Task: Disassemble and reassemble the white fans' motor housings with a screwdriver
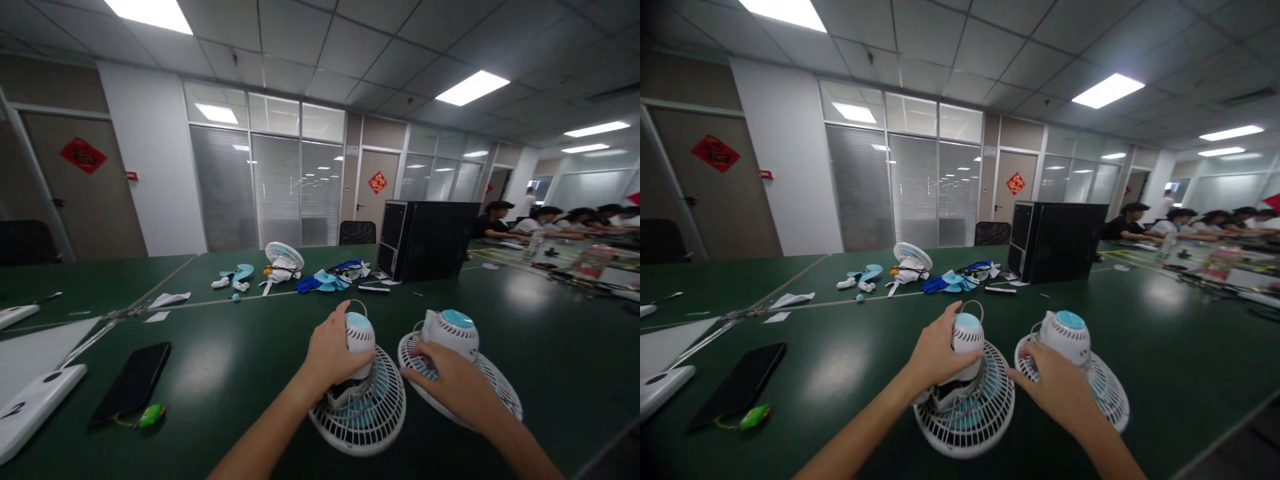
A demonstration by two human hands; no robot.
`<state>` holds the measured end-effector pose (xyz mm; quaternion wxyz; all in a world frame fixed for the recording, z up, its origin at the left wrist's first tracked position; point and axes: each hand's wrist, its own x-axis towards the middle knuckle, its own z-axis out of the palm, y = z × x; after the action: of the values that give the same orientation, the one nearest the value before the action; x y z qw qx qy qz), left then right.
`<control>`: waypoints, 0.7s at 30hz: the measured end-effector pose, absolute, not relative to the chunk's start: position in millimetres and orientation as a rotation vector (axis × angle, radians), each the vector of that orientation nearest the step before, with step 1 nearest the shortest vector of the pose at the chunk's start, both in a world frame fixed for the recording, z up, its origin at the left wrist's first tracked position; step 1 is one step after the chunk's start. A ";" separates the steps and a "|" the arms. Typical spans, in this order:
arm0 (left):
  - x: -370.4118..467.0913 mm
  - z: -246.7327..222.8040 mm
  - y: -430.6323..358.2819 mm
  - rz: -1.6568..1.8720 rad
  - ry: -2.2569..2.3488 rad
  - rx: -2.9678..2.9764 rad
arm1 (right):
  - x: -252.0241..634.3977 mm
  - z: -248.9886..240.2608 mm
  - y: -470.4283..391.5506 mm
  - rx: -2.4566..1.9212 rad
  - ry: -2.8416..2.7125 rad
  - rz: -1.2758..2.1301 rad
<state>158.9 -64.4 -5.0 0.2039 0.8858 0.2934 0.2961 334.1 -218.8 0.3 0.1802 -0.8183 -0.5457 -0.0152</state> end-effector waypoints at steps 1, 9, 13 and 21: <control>163.9 -5.3 -62.4 0.830 0.842 2.472 | 342.9 -8.4 -228.9 -2.328 -1.529 -0.063; 198.9 -0.6 -49.2 0.813 0.941 2.472 | 397.0 -92.1 -282.1 -2.371 -1.501 -0.176; 214.2 1.7 -42.8 0.791 0.992 2.476 | 398.4 -103.0 -278.2 -2.343 -1.530 -0.223; 244.6 -2.3 -20.2 0.825 1.054 2.474 | 397.4 -87.2 -270.6 -2.365 -1.556 -0.208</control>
<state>244.6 -20.2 -2.3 0.1635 0.8677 0.3696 0.2895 397.4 -270.6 -87.2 0.1510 -0.8237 -0.5418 -0.0725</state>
